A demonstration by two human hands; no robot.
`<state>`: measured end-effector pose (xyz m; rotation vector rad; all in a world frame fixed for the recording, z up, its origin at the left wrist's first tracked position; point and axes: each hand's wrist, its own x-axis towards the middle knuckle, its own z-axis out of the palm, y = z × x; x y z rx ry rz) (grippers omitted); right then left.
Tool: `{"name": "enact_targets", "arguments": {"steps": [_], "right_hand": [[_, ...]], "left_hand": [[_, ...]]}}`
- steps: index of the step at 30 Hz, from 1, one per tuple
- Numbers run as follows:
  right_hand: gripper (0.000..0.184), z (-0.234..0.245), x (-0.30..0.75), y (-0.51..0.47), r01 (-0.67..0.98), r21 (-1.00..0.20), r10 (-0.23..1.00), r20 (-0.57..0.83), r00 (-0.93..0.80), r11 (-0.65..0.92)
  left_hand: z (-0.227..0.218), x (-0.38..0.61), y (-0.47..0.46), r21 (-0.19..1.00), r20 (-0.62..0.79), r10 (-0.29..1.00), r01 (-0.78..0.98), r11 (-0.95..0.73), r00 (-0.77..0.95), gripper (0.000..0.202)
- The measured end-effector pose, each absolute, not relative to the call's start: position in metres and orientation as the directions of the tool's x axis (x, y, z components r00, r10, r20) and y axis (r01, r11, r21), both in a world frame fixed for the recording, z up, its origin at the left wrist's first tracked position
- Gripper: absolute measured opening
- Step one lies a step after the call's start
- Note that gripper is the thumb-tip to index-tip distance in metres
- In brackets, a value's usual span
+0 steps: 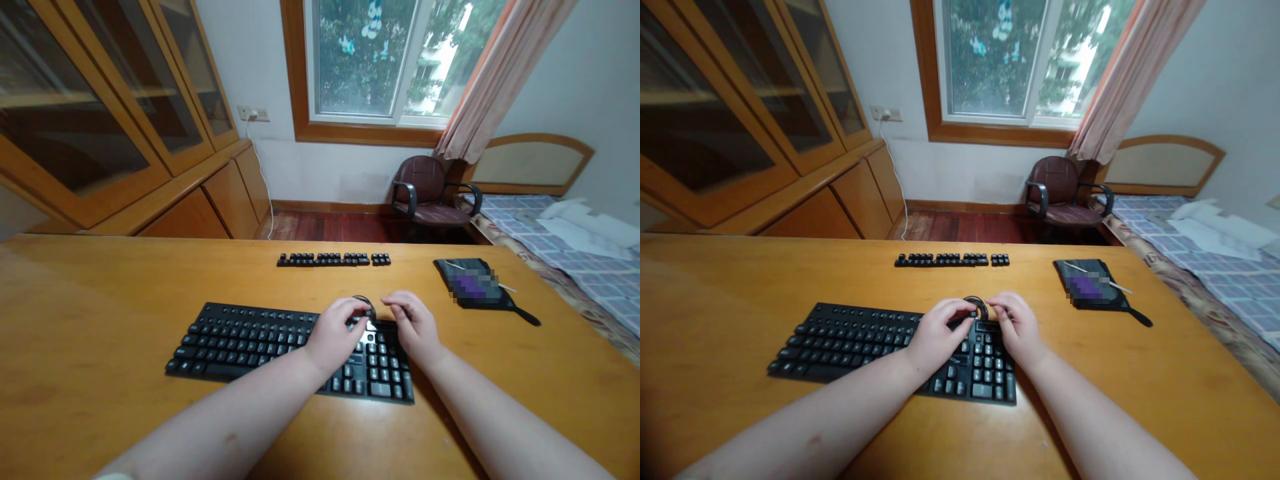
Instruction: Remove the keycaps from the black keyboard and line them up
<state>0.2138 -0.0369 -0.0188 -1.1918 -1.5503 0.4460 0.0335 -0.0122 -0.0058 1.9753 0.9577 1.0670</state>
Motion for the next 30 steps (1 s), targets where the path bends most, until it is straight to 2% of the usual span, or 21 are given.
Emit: {"name": "enact_targets", "arguments": {"steps": [3, 5, 11, 14, 16, 18, 20, 23, 24, 27, 30], "right_hand": [[0.023, -0.016, 0.219, -0.038, 0.556, -0.654, 0.840, 0.514, -0.172, 0.514], [0.027, -0.017, 0.220, -0.037, 0.564, -0.630, 0.834, 0.504, -0.226, 0.534], [0.020, -0.022, 0.219, -0.034, 0.586, -0.613, 0.836, 0.492, -0.241, 0.530], [0.016, -0.023, 0.220, -0.034, 0.610, -0.613, 0.840, 0.513, -0.176, 0.502], [0.015, -0.023, 0.225, -0.030, 0.663, -0.619, 0.851, 0.523, -0.053, 0.422], [0.020, -0.021, 0.235, -0.019, 0.721, -0.636, 0.862, 0.495, 0.107, 0.276], [0.029, -0.019, 0.251, -0.001, 0.760, -0.645, 0.881, 0.403, 0.246, 0.083], [0.024, -0.016, 0.278, 0.030, 0.772, -0.614, 0.923, 0.182, 0.340, -0.164], [0.024, -0.016, 0.286, 0.039, 0.777, -0.593, 0.914, 0.160, 0.372, -0.212], [0.027, -0.023, 0.300, 0.058, 0.840, -0.494, 0.891, 0.244, 0.382, -0.224], [0.028, -0.034, 0.303, 0.065, 0.868, -0.407, 0.898, 0.204, 0.390, -0.284]], "left_hand": [[-0.011, 0.036, -0.011, 0.892, 0.298, 0.880, 0.219, -0.395, 0.370, 0.020], [-0.013, 0.037, -0.010, 0.932, 0.238, 0.894, 0.171, -0.321, 0.380, 0.022], [-0.009, 0.037, -0.009, 0.949, 0.193, 0.865, 0.137, -0.285, 0.464, 0.016], [-0.006, 0.036, -0.010, 0.935, 0.198, 0.867, 0.178, -0.308, 0.456, 0.021], [-0.005, 0.036, -0.011, 0.910, 0.216, 0.862, 0.225, -0.347, 0.458, 0.021], [-0.004, 0.035, -0.012, 0.876, 0.237, 0.845, 0.271, -0.400, 0.480, 0.017], [-0.003, 0.035, -0.013, 0.842, 0.256, 0.821, 0.299, -0.449, 0.510, 0.014], [0.000, 0.035, -0.013, 0.817, 0.269, 0.799, 0.312, -0.485, 0.538, 0.014], [0.001, 0.035, -0.013, 0.815, 0.268, 0.798, 0.315, -0.486, 0.539, 0.014], [0.002, 0.035, -0.013, 0.817, 0.258, 0.804, 0.324, -0.478, 0.536, 0.013], [0.001, 0.035, -0.013, 0.817, 0.250, 0.805, 0.329, -0.474, 0.538, 0.013]]}}
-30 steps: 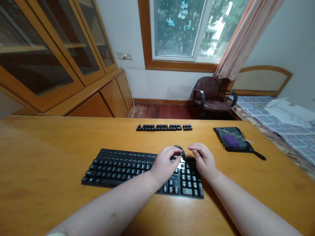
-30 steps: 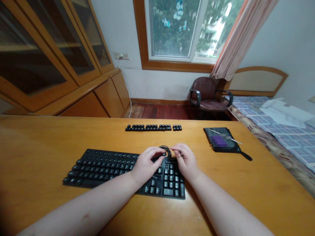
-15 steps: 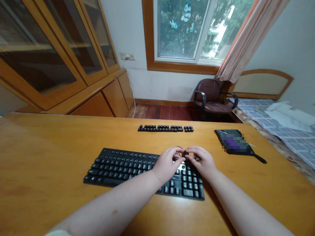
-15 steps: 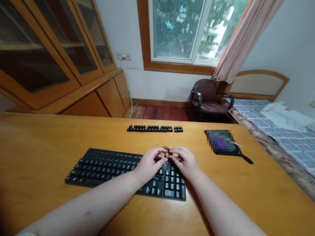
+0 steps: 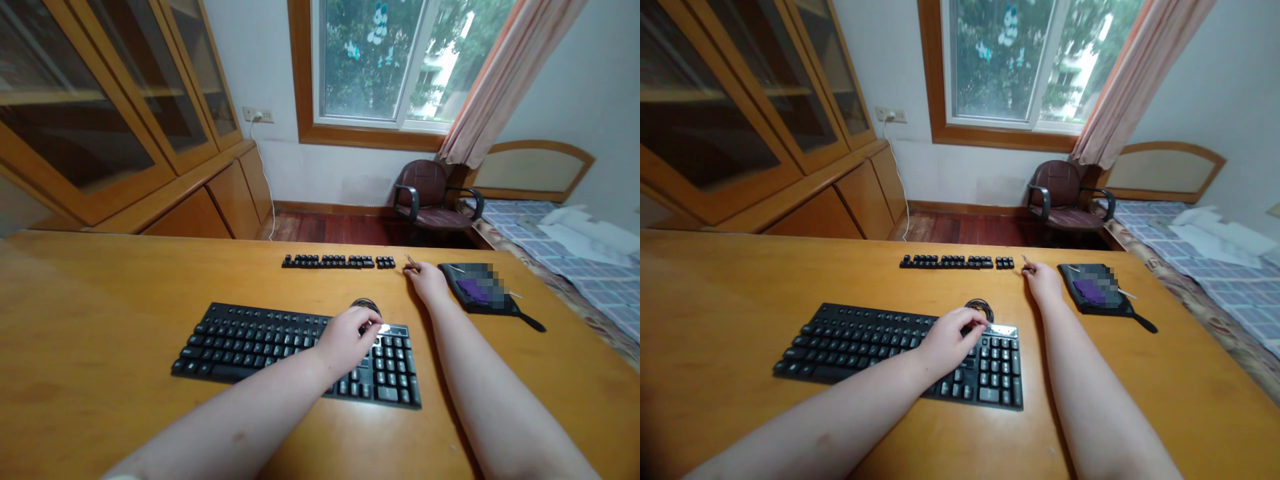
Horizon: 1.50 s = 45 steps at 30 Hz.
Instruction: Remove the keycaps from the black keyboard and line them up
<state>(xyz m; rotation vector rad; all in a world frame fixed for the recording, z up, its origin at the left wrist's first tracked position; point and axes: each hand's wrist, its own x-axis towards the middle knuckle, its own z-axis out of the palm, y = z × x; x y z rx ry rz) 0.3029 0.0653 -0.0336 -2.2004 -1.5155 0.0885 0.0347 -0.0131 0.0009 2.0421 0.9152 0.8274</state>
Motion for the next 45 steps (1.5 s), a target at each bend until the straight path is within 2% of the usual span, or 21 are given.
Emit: {"name": "enact_targets", "arguments": {"steps": [6, 12, 24, 28, 32, 38, 45], "right_hand": [[0.028, -0.041, 0.302, 0.069, 0.885, -0.316, 0.902, 0.156, 0.403, -0.341], [0.023, -0.045, 0.309, 0.071, 0.897, -0.342, 0.893, 0.248, 0.374, -0.281], [0.030, -0.045, 0.305, 0.070, 0.917, -0.274, 0.913, 0.210, 0.350, -0.288], [0.030, -0.045, 0.305, 0.070, 0.915, -0.291, 0.916, 0.205, 0.344, -0.279], [0.030, -0.047, 0.305, 0.070, 0.914, -0.319, 0.906, 0.257, 0.337, -0.249], [0.026, -0.050, 0.307, 0.071, 0.938, -0.308, 0.924, 0.289, 0.249, -0.157], [0.025, -0.052, 0.308, 0.072, 0.931, -0.334, 0.907, 0.329, 0.262, -0.148]], "left_hand": [[0.001, 0.036, -0.013, 0.815, 0.237, 0.798, 0.333, -0.473, 0.554, 0.015], [0.001, 0.035, -0.013, 0.816, 0.213, 0.805, 0.352, -0.458, 0.554, 0.015], [-0.001, 0.035, -0.014, 0.815, 0.199, 0.804, 0.361, -0.454, 0.561, 0.014], [0.001, 0.035, -0.014, 0.822, 0.197, 0.805, 0.353, -0.447, 0.560, 0.014], [0.001, 0.035, -0.014, 0.823, 0.205, 0.807, 0.349, -0.448, 0.553, 0.014], [0.002, 0.035, -0.014, 0.819, 0.199, 0.807, 0.358, -0.449, 0.556, 0.014], [0.000, 0.035, -0.013, 0.802, 0.201, 0.790, 0.365, -0.472, 0.579, 0.015]]}}
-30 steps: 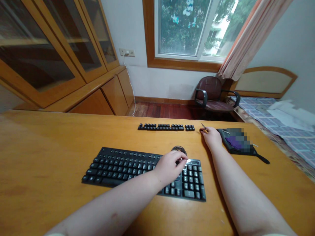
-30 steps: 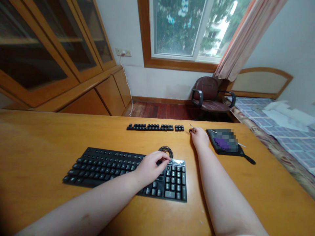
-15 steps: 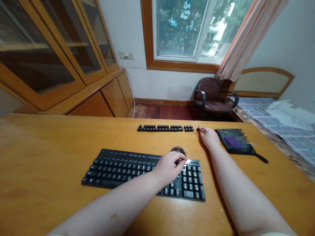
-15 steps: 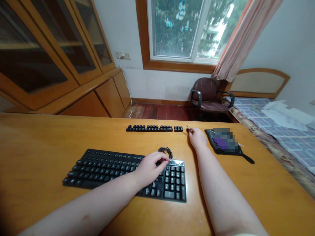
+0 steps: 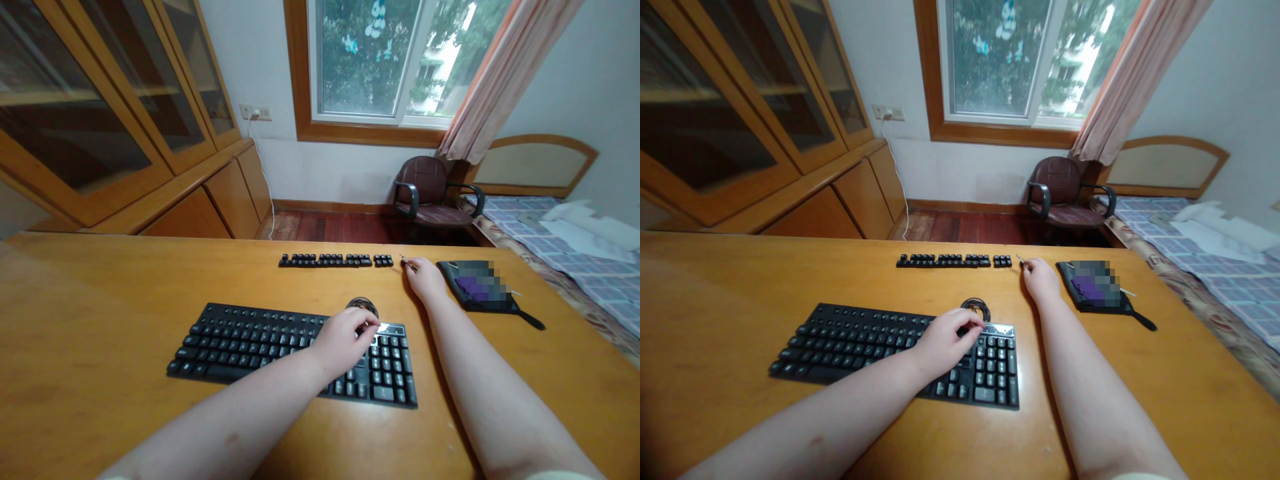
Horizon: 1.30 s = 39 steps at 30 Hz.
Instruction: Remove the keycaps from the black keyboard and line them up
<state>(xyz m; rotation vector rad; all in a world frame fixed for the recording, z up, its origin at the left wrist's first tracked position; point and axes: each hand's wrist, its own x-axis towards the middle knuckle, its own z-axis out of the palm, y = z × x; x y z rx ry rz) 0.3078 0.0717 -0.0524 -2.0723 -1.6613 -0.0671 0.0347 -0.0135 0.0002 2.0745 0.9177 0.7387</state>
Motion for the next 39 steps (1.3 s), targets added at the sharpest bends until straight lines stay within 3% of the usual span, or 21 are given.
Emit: {"name": "enact_targets", "arguments": {"steps": [3, 5, 9, 11, 13, 16, 19, 25, 29, 32, 35, 37, 39], "right_hand": [[0.026, -0.050, 0.305, 0.068, 0.915, -0.396, 0.861, 0.437, 0.259, -0.074], [0.028, -0.041, 0.301, 0.062, 0.894, -0.444, 0.788, 0.570, 0.234, 0.056], [0.035, -0.001, 0.279, 0.038, 0.802, -0.515, 0.627, 0.741, 0.238, 0.304], [0.042, 0.021, 0.264, 0.022, 0.723, -0.603, 0.590, 0.734, 0.336, 0.339], [0.044, 0.035, 0.249, 0.005, 0.555, -0.737, 0.685, 0.631, 0.363, 0.385], [0.039, 0.030, 0.233, -0.019, 0.404, -0.838, 0.859, 0.471, 0.200, 0.366], [0.034, 0.008, 0.227, -0.034, 0.523, -0.790, 0.909, 0.412, 0.063, 0.321], [0.026, -0.012, 0.223, -0.033, 0.634, -0.704, 0.918, 0.396, -0.024, 0.320], [0.025, -0.012, 0.220, -0.030, 0.678, -0.613, 0.895, 0.419, -0.154, 0.404], [0.024, -0.011, 0.218, -0.034, 0.632, -0.459, 0.772, 0.489, -0.407, 0.624], [0.022, -0.007, 0.214, -0.040, 0.541, -0.198, 0.555, 0.524, -0.646, 0.817], [0.019, -0.005, 0.211, -0.044, 0.494, -0.077, 0.456, 0.526, -0.718, 0.866], [0.018, -0.004, 0.209, -0.046, 0.481, -0.064, 0.431, 0.559, -0.708, 0.874]], "left_hand": [[-0.001, 0.035, -0.014, 0.776, 0.204, 0.768, 0.378, -0.505, 0.606, 0.015], [-0.001, 0.034, -0.014, 0.732, 0.218, 0.723, 0.380, -0.565, 0.655, 0.016], [0.000, 0.034, -0.016, 0.625, 0.228, 0.618, 0.374, -0.685, 0.752, 0.037], [0.000, 0.034, -0.016, 0.599, 0.214, 0.603, 0.384, -0.702, 0.768, 0.042], [-0.001, 0.034, -0.016, 0.595, 0.195, 0.606, 0.398, -0.698, 0.771, 0.044], [-0.002, 0.035, -0.015, 0.588, 0.178, 0.608, 0.412, -0.696, 0.774, 0.048], [-0.003, 0.036, -0.014, 0.567, 0.169, 0.614, 0.434, -0.701, 0.771, 0.052], [-0.001, 0.036, -0.013, 0.581, 0.131, 0.605, 0.434, -0.688, 0.785, 0.045], [-0.002, 0.036, -0.012, 0.585, 0.130, 0.623, 0.448, -0.676, 0.771, 0.046], [-0.003, 0.036, -0.010, 0.586, 0.130, 0.617, 0.442, -0.680, 0.776, 0.042], [-0.004, 0.034, -0.008, 0.596, 0.143, 0.577, 0.395, -0.699, 0.804, 0.036], [-0.005, 0.033, -0.008, 0.596, 0.149, 0.566, 0.383, -0.706, 0.810, 0.036], [-0.006, 0.034, -0.009, 0.591, 0.151, 0.569, 0.388, -0.707, 0.808, 0.034]]}}
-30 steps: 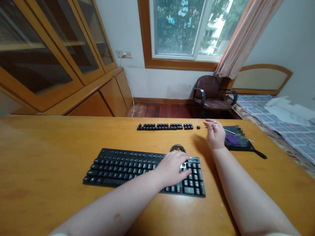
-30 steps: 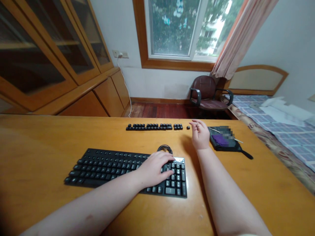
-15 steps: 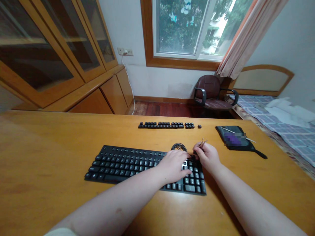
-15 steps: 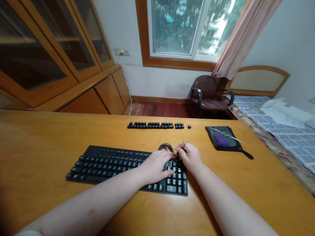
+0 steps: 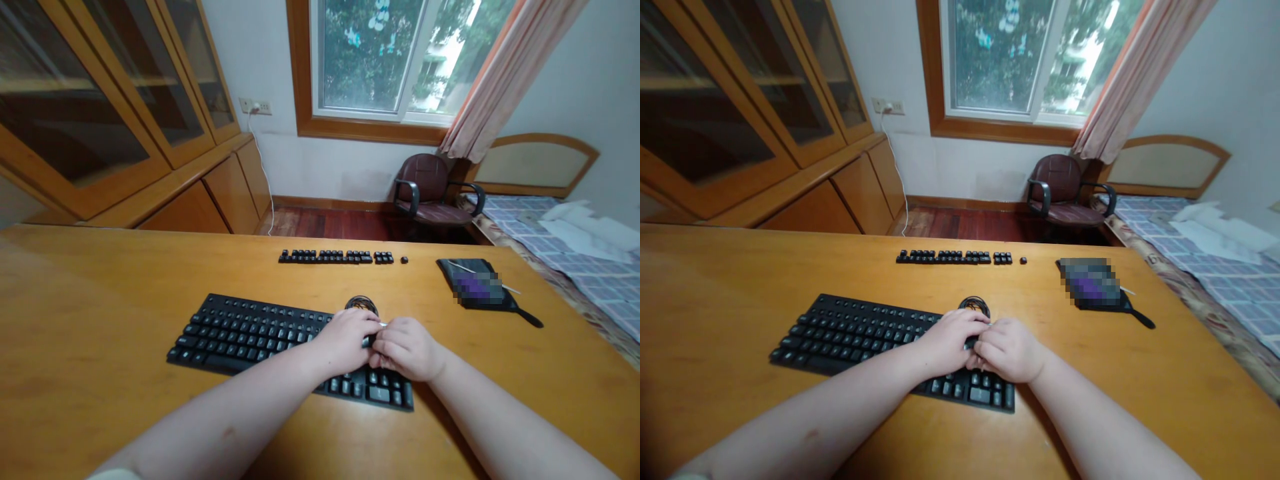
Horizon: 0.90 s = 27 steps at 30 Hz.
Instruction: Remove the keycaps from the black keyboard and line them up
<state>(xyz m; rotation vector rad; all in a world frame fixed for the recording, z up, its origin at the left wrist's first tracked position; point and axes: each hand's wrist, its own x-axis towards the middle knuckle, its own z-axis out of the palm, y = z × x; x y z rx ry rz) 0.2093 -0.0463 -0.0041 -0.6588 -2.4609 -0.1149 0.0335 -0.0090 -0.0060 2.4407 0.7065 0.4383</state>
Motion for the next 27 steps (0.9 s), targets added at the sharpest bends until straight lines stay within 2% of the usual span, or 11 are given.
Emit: {"name": "enact_targets", "arguments": {"steps": [3, 6, 8, 16, 27], "right_hand": [[0.018, -0.008, 0.210, -0.046, 0.530, -0.209, 0.528, 0.629, -0.570, 0.822], [0.016, -0.014, 0.211, -0.045, 0.565, -0.384, 0.655, 0.629, -0.418, 0.730], [0.016, -0.016, 0.211, -0.044, 0.569, -0.440, 0.692, 0.625, -0.362, 0.695], [0.023, -0.015, 0.209, -0.044, 0.611, -0.507, 0.756, 0.606, -0.248, 0.608], [0.026, -0.013, 0.208, -0.043, 0.643, -0.508, 0.772, 0.598, -0.215, 0.573]], "left_hand": [[-0.008, 0.035, -0.011, 0.589, 0.166, 0.590, 0.400, -0.702, 0.790, 0.026], [-0.009, 0.037, -0.012, 0.593, 0.179, 0.606, 0.406, -0.696, 0.775, 0.021], [-0.009, 0.037, -0.012, 0.588, 0.182, 0.601, 0.404, -0.701, 0.778, 0.020], [-0.006, 0.037, -0.012, 0.570, 0.190, 0.581, 0.393, -0.721, 0.791, 0.020], [-0.007, 0.037, -0.012, 0.561, 0.192, 0.594, 0.409, -0.719, 0.781, 0.019]]}}
